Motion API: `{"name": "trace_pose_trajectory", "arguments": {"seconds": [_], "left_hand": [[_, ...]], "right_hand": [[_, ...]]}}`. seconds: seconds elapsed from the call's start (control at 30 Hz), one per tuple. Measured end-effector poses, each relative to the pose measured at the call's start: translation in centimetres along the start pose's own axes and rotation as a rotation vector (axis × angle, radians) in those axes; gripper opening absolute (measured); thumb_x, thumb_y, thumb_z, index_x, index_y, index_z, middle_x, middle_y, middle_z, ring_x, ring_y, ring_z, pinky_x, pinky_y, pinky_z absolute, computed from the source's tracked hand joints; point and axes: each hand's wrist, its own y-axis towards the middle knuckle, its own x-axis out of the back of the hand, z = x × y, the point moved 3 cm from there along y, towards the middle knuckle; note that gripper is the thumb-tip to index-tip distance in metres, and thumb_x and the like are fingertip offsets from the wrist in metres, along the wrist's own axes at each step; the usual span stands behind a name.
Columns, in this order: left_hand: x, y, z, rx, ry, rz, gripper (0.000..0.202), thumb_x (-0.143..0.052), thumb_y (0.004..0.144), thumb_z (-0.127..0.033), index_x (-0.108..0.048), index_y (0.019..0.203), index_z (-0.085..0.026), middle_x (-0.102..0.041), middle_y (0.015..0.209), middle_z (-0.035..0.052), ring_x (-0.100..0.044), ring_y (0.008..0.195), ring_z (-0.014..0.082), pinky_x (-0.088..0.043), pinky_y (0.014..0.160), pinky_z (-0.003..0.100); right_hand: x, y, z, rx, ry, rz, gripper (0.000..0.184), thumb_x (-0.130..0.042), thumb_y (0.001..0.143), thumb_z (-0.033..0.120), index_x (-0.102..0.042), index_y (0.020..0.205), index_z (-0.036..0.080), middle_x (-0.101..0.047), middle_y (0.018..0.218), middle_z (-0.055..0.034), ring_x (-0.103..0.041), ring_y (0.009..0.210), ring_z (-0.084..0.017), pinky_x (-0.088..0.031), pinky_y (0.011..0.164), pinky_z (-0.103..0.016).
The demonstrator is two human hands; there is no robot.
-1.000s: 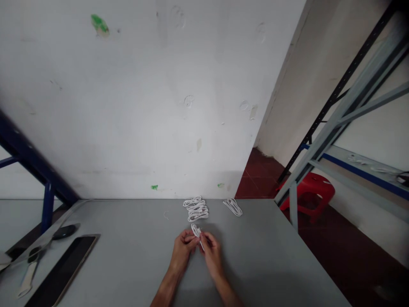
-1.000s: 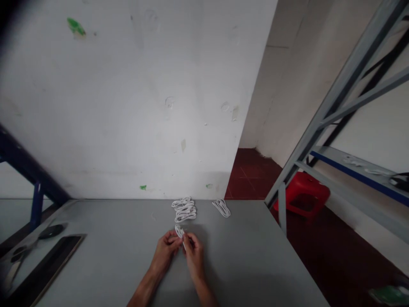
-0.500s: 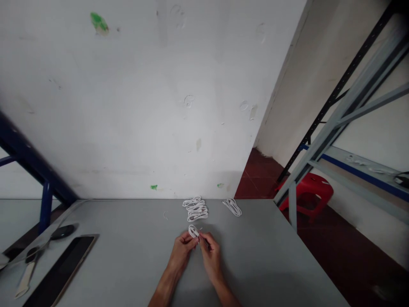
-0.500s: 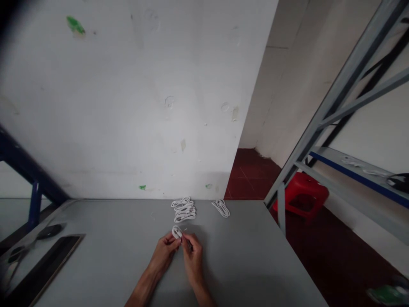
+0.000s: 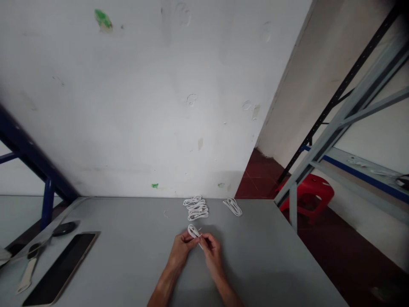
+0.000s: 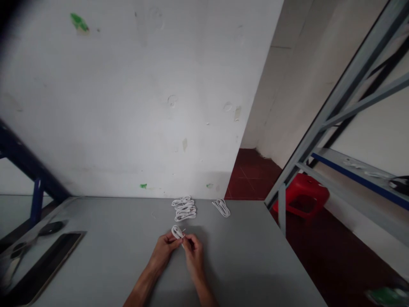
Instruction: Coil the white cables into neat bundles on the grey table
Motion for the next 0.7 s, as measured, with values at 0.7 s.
{"name": "trace_pose_trajectory", "arguments": {"seconds": [0.7], "left_hand": [[0.0,0.0,0.2,-0.072,0.017,-0.074,0.036,-0.082,0.072,-0.04,-0.074,0.097,-0.015,-0.078,0.093,0.0075,-0.069,0.087,0.023,-0.05,0.085,0.031]], "right_hand": [[-0.4,-0.3,1.4,0.151,-0.15,0.115,0.021,-0.058,0.092,0.034,-0.076,0.093,0.024,-0.07,0.09,-0.0069,-0.065,0.087,-0.022,-0.053,0.078,-0.033]]}}
